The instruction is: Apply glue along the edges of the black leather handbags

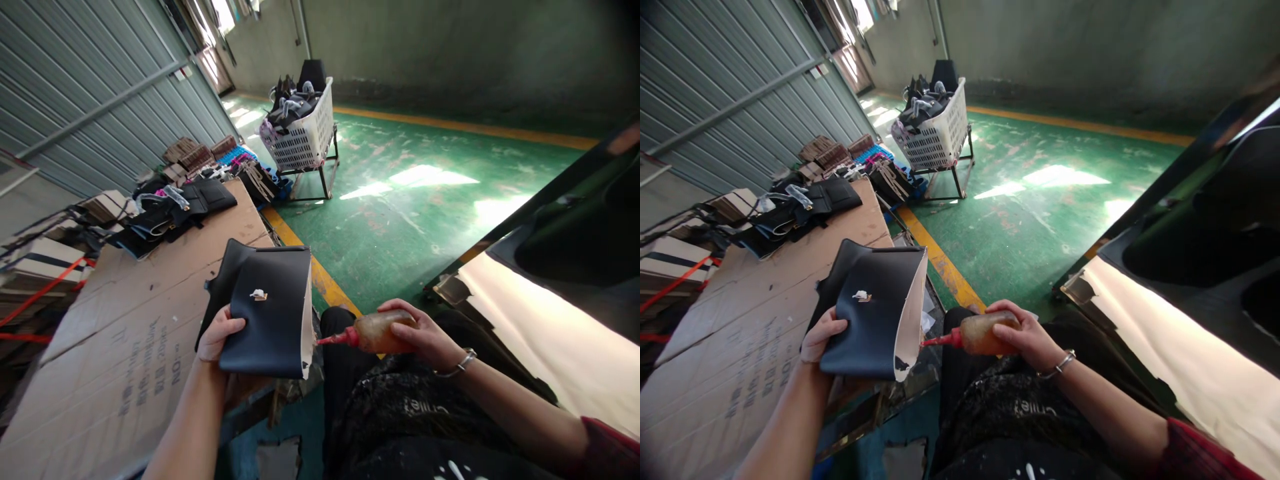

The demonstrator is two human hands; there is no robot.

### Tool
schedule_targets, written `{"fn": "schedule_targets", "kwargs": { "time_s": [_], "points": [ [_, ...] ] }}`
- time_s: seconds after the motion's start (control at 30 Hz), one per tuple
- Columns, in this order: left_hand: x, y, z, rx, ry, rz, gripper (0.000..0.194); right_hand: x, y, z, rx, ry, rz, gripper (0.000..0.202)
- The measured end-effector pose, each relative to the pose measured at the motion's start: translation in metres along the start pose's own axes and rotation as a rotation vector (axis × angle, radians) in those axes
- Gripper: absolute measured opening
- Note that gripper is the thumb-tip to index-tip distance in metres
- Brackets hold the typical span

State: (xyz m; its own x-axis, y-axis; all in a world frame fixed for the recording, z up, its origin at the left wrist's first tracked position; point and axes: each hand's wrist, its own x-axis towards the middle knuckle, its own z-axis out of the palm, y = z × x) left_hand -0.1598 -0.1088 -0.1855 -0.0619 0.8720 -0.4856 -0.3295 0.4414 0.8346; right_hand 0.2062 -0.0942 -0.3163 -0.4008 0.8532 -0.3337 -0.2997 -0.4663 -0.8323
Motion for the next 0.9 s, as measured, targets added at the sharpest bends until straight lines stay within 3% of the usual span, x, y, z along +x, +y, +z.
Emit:
{"fn": "schedule_targets", "kwargs": {
  "time_s": [0.1,0.2,0.3,0.5,0.63,0.77,0.9],
  "points": [
    [-0.001,0.024,0.013,0.029,-0.045,0.031,0.042,-0.004,-0.002,-0.004,0.112,0.028,0.018,0.05],
    [0.001,0.044,0.022,0.106,-0.086,-0.032,0.047,-0.01,-0.001,-0.007,0.209,0.043,0.017,0.049],
    [0.004,0.059,0.027,0.162,-0.026,-0.019,0.042,-0.013,0.003,-0.009,0.278,0.064,-0.012,0.048],
    [-0.005,0.074,0.038,0.052,0.211,0.423,0.045,-0.012,-0.002,-0.013,0.321,0.074,-0.085,0.047],
    [-0.012,0.048,0.04,-0.075,0.313,0.596,0.048,-0.012,-0.012,-0.016,0.299,0.088,-0.12,0.046],
    [-0.017,-0.009,0.029,-0.034,0.376,0.5,0.035,-0.01,-0.02,-0.017,0.275,0.112,-0.135,0.046],
    [-0.023,-0.065,0.002,0.143,0.402,0.345,0.03,-0.004,-0.029,-0.019,0.219,0.139,-0.163,0.048]
  ]
}}
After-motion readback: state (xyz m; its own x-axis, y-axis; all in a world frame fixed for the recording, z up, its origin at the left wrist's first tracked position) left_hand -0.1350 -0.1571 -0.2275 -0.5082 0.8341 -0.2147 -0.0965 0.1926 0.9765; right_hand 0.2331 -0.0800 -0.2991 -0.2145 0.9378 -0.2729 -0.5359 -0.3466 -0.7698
